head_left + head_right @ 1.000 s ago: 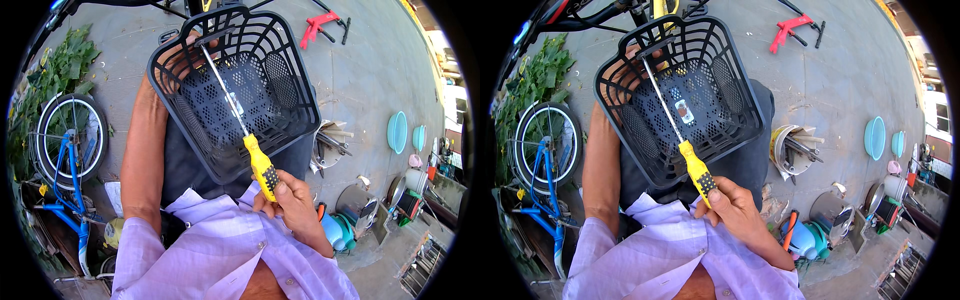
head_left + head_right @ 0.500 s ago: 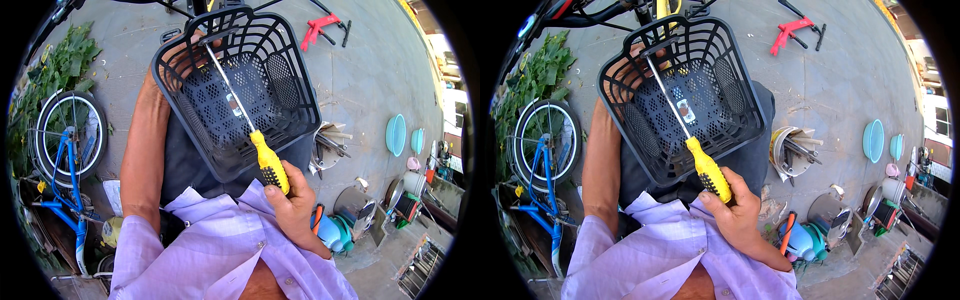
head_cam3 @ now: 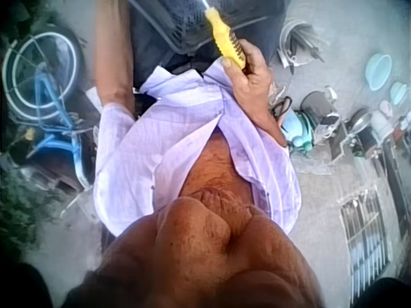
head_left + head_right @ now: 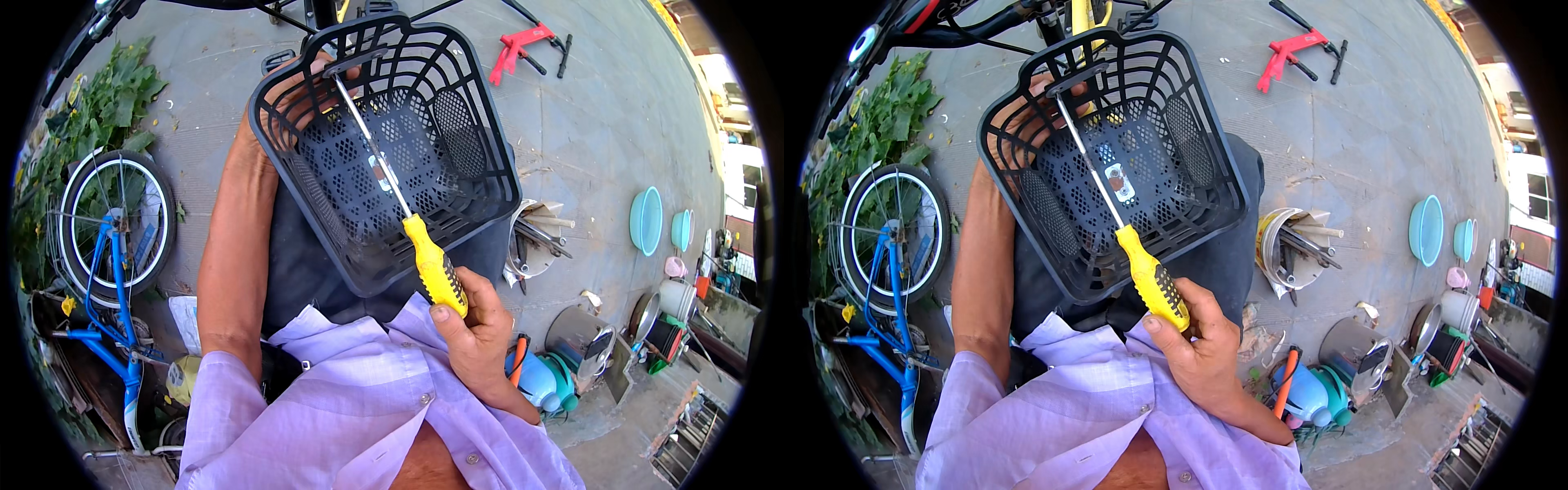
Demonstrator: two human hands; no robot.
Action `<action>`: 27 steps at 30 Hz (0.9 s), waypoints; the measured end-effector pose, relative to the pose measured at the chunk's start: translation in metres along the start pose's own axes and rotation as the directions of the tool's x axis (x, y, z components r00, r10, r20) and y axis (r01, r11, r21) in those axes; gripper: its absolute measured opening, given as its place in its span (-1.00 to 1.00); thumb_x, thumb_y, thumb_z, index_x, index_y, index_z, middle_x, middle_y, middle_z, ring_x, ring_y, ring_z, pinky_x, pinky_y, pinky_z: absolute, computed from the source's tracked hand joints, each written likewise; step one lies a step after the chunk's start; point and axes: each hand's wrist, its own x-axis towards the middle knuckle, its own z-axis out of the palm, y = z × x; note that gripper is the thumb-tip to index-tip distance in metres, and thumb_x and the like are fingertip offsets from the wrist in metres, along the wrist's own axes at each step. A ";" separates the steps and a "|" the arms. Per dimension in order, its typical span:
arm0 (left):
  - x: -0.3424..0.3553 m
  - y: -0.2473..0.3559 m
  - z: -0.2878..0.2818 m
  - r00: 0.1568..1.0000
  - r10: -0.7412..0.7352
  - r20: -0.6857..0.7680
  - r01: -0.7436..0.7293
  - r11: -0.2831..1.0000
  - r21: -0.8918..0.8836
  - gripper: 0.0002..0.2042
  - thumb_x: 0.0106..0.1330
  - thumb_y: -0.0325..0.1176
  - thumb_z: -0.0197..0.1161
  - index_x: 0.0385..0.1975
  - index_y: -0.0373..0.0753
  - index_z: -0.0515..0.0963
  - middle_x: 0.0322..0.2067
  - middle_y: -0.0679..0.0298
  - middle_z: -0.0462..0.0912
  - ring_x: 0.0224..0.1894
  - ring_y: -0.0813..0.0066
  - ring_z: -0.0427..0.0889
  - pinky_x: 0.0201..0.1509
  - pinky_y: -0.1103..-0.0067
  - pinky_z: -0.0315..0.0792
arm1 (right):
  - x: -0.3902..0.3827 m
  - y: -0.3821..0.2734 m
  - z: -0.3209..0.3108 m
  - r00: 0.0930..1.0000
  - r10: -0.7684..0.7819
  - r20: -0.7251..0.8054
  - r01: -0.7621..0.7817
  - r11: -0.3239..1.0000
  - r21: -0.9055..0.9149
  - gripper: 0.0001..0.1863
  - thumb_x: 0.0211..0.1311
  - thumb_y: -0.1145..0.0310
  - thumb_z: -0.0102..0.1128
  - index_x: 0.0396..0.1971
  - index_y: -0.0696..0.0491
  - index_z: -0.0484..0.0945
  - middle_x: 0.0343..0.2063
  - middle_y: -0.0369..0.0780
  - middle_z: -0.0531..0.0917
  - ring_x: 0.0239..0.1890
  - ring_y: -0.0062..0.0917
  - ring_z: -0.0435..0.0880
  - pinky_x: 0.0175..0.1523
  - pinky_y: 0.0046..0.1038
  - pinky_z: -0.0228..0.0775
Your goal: The person uses a multi-tool wrench to tighten a bolt on the bicycle handlebar stem. They then switch to a yellow screwdriver to adjust a screw on the front basket attached to the handlebars.
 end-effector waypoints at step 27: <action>0.014 -0.020 -0.013 0.995 0.092 0.035 -0.086 0.987 -0.136 -0.74 0.19 -0.28 0.37 -0.24 -0.31 0.56 -0.29 -0.04 0.70 -0.30 0.28 0.72 -0.22 0.51 0.63 | -0.005 0.001 0.001 0.993 0.092 -0.077 -0.084 0.991 0.102 -0.61 0.34 0.41 0.14 0.10 0.22 0.39 -0.41 -0.19 0.66 -0.56 -0.76 0.48 -0.45 -0.69 0.34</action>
